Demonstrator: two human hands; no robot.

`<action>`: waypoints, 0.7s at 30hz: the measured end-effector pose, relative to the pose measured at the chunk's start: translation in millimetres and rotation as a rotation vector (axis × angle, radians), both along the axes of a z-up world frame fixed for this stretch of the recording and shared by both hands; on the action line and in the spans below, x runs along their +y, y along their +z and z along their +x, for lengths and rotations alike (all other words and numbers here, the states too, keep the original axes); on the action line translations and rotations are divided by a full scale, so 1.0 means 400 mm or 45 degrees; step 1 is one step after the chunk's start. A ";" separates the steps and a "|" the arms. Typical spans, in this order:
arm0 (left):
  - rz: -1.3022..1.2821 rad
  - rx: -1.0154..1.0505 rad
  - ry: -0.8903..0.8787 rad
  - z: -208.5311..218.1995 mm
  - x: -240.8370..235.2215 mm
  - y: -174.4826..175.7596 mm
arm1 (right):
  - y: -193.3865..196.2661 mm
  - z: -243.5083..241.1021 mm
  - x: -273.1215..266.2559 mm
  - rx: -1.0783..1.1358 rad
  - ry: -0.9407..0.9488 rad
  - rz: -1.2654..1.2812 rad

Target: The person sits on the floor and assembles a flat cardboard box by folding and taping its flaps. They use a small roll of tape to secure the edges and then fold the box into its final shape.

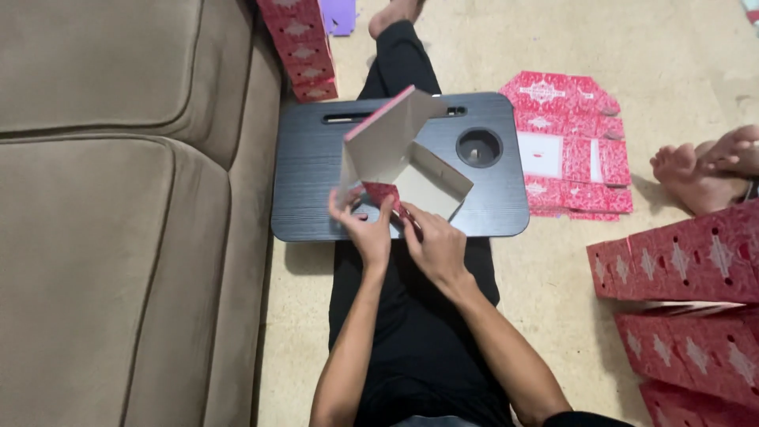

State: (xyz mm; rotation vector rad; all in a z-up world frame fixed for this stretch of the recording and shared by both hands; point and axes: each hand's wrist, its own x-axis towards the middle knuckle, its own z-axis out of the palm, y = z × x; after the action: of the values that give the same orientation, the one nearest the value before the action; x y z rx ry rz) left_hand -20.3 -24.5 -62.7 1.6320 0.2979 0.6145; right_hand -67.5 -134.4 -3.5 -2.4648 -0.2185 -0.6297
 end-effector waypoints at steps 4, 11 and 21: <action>0.328 0.091 -0.023 0.000 0.023 -0.033 | -0.046 -0.008 0.006 -0.026 0.000 -0.064; 0.450 0.057 -0.214 -0.041 0.057 0.016 | -0.015 -0.025 0.049 0.027 0.073 -0.064; 0.421 0.299 -0.263 -0.027 0.081 0.095 | 0.056 -0.051 0.044 0.082 0.358 0.094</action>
State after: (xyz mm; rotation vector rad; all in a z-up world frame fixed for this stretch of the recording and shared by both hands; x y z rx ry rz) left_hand -31.1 7.9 -24.5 2.0290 0.2008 0.3251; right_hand -88.1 -116.6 19.0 -2.3220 -0.4973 -0.4289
